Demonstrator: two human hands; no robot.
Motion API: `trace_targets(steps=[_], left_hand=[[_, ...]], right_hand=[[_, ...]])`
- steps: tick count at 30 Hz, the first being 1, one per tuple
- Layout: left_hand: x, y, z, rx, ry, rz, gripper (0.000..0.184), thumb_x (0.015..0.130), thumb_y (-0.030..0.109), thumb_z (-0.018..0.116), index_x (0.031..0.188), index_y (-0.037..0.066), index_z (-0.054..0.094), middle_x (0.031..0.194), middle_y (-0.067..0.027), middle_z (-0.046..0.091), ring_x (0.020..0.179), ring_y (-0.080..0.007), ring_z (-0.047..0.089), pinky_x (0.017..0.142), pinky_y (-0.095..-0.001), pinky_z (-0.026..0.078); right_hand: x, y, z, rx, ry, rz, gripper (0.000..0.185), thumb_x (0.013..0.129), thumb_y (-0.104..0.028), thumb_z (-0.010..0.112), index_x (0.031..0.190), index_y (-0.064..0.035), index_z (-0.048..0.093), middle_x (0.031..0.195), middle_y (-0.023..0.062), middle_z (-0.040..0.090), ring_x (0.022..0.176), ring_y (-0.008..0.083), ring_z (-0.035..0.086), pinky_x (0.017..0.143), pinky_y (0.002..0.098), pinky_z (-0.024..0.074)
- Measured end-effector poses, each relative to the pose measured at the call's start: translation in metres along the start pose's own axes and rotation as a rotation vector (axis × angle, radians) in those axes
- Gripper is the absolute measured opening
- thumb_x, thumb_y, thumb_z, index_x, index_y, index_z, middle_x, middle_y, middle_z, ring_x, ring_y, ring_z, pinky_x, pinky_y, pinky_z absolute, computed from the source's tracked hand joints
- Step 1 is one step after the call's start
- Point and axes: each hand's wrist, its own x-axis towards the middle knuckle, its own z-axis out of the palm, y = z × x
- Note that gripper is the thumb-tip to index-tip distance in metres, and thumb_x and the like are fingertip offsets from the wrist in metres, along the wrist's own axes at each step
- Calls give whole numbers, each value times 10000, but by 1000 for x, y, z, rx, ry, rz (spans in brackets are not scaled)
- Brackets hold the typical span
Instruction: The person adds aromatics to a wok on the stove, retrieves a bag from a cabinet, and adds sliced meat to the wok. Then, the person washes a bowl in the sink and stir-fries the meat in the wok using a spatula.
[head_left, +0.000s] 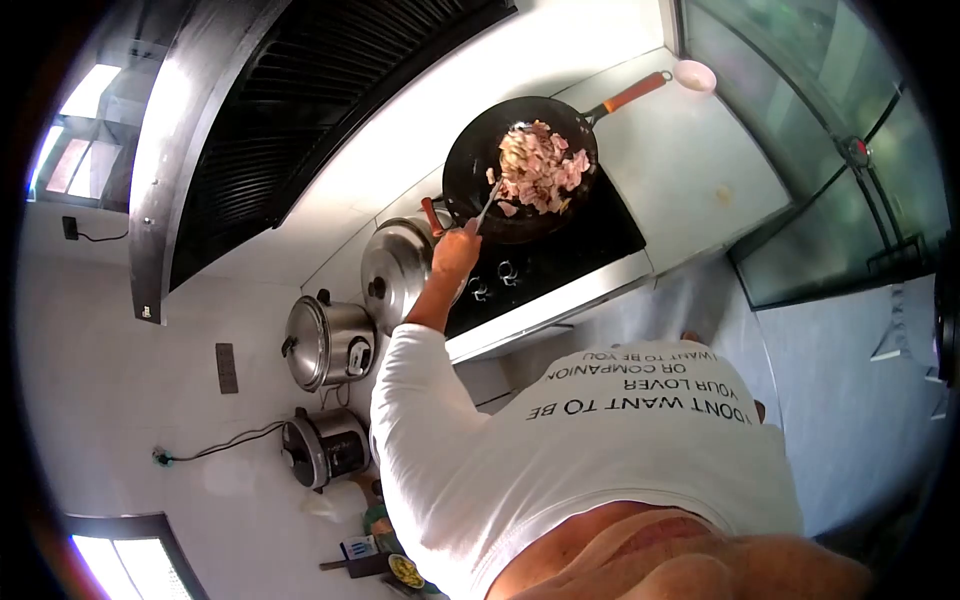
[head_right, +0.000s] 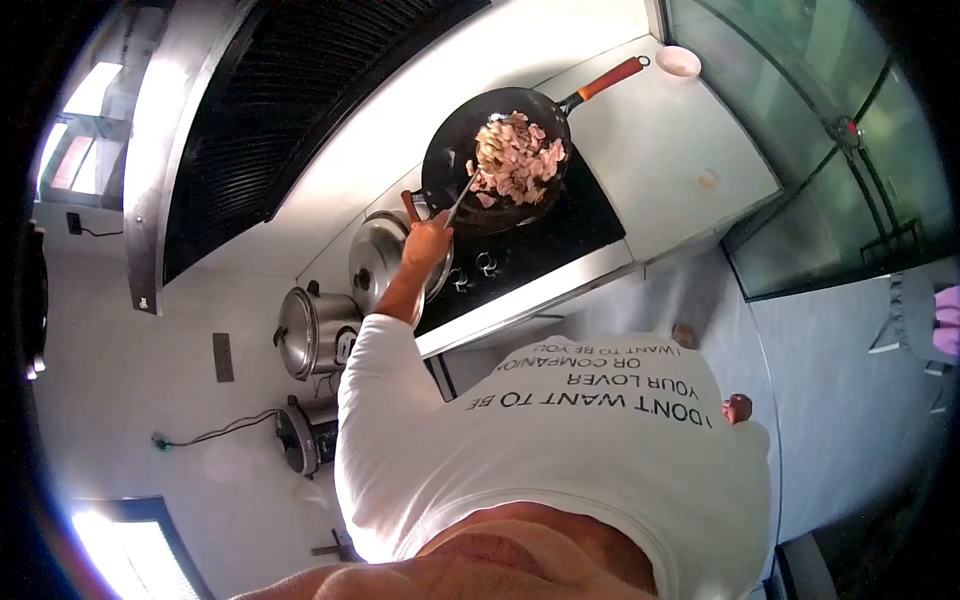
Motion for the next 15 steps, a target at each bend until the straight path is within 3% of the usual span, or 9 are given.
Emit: trace_targets(steps=[2, 3, 6, 7, 10, 11, 14, 15], left_hand=[[-21, 7, -28, 180, -71, 24, 258, 792, 160, 542, 1042, 99, 534, 781, -170, 606, 681, -329, 611, 564, -413, 498], [-29, 4, -35, 139, 46, 140, 282, 799, 158, 500, 1076, 114, 528, 863, -163, 600, 677, -317, 611, 573, -398, 500], [-51, 15, -78, 140, 126, 202, 327, 785, 127, 481, 1110, 135, 522, 862, -151, 590, 666, -317, 606, 576, -390, 497], [-58, 22, -94, 137, 43, 116, 377, 754, 106, 510, 1129, 143, 524, 892, -152, 585, 701, -311, 602, 604, -386, 494], [-81, 33, -126, 46, -58, 125, 413, 720, 90, 551, 1131, 129, 525, 927, -157, 582, 748, -316, 595, 639, -398, 486], [-82, 39, -127, -20, -220, 19, 449, 703, 60, 540, 1149, 105, 528, 1063, -205, 561, 941, -326, 569, 771, -387, 472], [-76, 26, -61, -200, -36, 201, 440, 691, 42, 541, 1131, 63, 529, 988, -207, 590, 926, -347, 570, 765, -398, 468], [-69, 30, -45, -204, -35, 101, 432, 691, 43, 545, 1123, 48, 529, 951, -209, 599, 905, -356, 574, 756, -400, 468]], right_hand=[[-1, -16, 3, -11, 6, -2, 42, 817, -160, 518, 792, -169, 485, 574, -24, 426, 441, 88, 370, 369, 239, 267], [1, -25, 5, -17, 7, -7, 45, 817, -160, 518, 789, -169, 484, 573, -24, 426, 439, 87, 369, 369, 238, 266], [15, -59, 18, -39, 12, -35, 52, 815, -160, 519, 780, -172, 481, 570, -25, 427, 434, 86, 367, 369, 237, 264], [24, -73, 26, -81, 14, -78, 57, 814, -158, 520, 775, -173, 481, 566, -25, 424, 428, 84, 363, 370, 235, 262], [14, -121, 58, 30, -74, -157, 34, 832, -153, 491, 821, -152, 523, 593, 15, 484, 464, 101, 438, 376, 242, 289], [14, -129, 65, -16, -66, -161, 38, 831, -150, 488, 825, -148, 525, 597, 18, 488, 468, 105, 446, 377, 244, 296], [19, -142, 80, -157, -44, -169, 56, 831, -140, 478, 839, -135, 533, 607, 26, 498, 481, 115, 470, 381, 251, 317], [22, -146, 85, -206, -39, -173, 63, 830, -137, 475, 843, -130, 536, 611, 28, 502, 486, 119, 478, 383, 253, 324]])
